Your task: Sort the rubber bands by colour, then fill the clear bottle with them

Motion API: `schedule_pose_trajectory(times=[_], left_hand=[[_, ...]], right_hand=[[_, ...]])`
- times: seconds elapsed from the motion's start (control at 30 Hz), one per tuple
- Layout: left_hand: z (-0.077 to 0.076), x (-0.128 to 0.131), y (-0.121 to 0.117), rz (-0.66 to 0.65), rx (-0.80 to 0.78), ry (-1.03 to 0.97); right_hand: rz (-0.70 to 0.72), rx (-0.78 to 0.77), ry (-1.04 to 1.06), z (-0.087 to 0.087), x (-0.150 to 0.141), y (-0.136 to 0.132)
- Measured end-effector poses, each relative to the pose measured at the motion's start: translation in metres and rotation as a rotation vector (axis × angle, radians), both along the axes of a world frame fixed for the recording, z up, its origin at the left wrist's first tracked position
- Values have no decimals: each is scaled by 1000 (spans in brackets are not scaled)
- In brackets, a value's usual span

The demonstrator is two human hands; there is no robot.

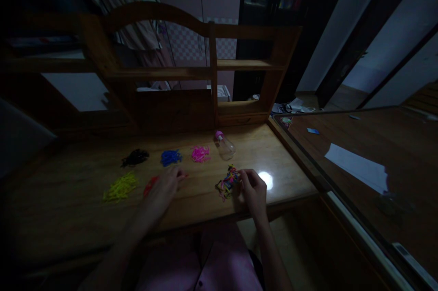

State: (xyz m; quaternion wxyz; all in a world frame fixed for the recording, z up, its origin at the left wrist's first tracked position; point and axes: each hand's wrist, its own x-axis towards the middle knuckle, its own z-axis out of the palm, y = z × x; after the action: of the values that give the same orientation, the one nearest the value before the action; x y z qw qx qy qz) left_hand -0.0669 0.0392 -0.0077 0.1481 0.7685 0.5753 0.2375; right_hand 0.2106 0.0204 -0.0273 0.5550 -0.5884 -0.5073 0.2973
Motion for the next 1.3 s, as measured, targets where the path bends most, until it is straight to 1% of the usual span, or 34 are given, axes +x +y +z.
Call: schedule_pose_trajectory(times=[0.03,0.1,0.17,0.2,0.27,0.33,0.4,0.47,0.57,0.63,0.7,0.77,0.87,0.97,1.03,1.17,1.23,1.3], left_hand=[[-2,-16,-3,67,6,34],[-7,-42,-8,146,-13,138],[-10,-56,-12,189,-23,208],[-10,-57,-13,198,-15,218],[-7,-47,-14,201,27,188],[0,-23,-12,167,81,110],[6,9,-9,72,100,8],[9,42,-4,-42,74,-86],[3,85,4,-167,17,-167],[-5,104,9,-197,4,-166],[-13,116,14,-188,15,-144],[-20,122,17,-176,26,-112],[-27,126,20,-203,13,-52],[-28,125,20,-225,10,-13],[-28,123,18,-224,15,-22],[-23,118,15,-223,17,-112],[-20,115,16,-187,3,-198],[-16,112,17,-140,-23,-301]], right_hand=[[-1,-2,-4,0,0,0],[-2,-7,-15,-1,0,1],[-1,-10,-23,-1,0,1],[-1,-12,-23,-2,0,1],[-1,-15,-18,-1,0,1],[-14,-12,-2,-1,0,1],[-31,-3,25,-1,-1,1],[-41,9,57,0,-2,0],[-36,13,87,1,-3,-1],[-34,6,83,1,-2,-1],[-35,-2,70,1,-2,0],[-31,-4,61,1,-2,0],[-23,4,68,0,-1,1],[-14,8,78,-1,-1,1],[-19,8,76,-3,-1,1],[-38,13,48,-4,-1,2],[-24,20,14,-2,-2,3],[5,44,-80,1,-2,7]])
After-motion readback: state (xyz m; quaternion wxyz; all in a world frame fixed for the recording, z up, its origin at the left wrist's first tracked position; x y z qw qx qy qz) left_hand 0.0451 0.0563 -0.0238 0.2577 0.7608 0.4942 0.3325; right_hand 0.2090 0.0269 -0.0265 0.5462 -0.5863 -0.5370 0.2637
